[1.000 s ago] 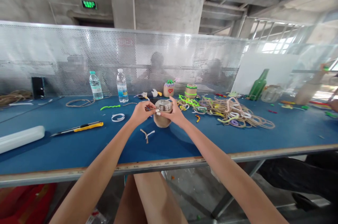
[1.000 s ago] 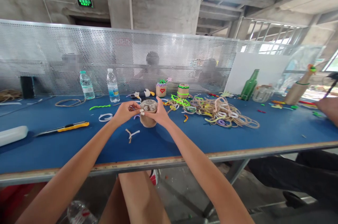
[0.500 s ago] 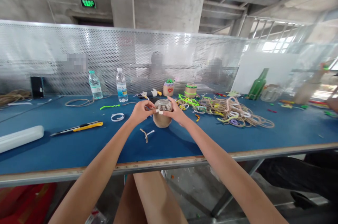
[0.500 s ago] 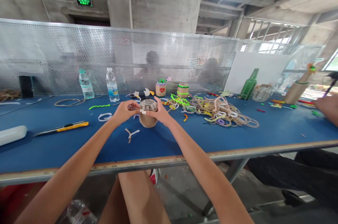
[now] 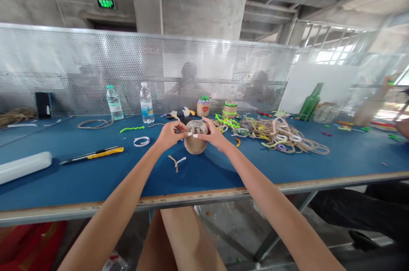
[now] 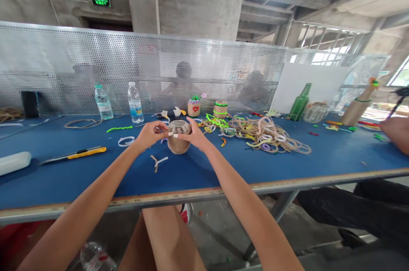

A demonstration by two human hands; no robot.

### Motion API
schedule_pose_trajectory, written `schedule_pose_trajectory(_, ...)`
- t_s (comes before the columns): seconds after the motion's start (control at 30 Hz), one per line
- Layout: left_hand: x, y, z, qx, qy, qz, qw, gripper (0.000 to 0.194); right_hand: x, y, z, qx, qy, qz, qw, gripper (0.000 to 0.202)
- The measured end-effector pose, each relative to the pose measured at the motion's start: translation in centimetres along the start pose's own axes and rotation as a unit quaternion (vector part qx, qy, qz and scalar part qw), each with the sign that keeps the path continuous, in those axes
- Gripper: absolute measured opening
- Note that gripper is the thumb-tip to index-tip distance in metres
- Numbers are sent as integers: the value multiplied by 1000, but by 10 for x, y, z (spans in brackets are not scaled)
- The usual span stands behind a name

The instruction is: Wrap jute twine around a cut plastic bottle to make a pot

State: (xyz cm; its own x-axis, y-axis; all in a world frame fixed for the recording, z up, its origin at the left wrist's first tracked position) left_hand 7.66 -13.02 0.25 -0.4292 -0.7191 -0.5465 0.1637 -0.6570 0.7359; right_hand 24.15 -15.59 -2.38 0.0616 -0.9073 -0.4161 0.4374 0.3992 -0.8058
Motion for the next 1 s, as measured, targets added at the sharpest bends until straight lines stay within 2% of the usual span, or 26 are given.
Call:
schedule_pose_trajectory(0.23,0,0,-2,-9,-6,5,1000,11,2,-5,-3,47,55,3,997,99)
schedule_pose_trajectory(0.63,1,4,-5,-20,-23,-13,999,17,1,-2,1,46,47,9,998,87)
schedule_pose_trajectory(0.83,0,3,-5,-23,-20,-23,999,18,-1,1,3,63,79,10,995,92)
schedule_pose_trajectory(1.0,1,2,-7,-21,-25,-16,999,18,-5,7,10,57,59,12,997,95)
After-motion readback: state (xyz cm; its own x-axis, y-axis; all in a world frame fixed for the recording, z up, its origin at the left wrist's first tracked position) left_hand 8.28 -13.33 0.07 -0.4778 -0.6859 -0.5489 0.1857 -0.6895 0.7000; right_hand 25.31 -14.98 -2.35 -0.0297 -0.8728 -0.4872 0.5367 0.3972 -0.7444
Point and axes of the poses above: each hand's wrist, its own x-axis away from the middle knuckle, its own z-axis out of the back of the hand, y = z × x, the point moved 7 cm from there along -x, towards the middle knuckle, and after that the axes turned 10 degrees about x, right-handed, at the moved point
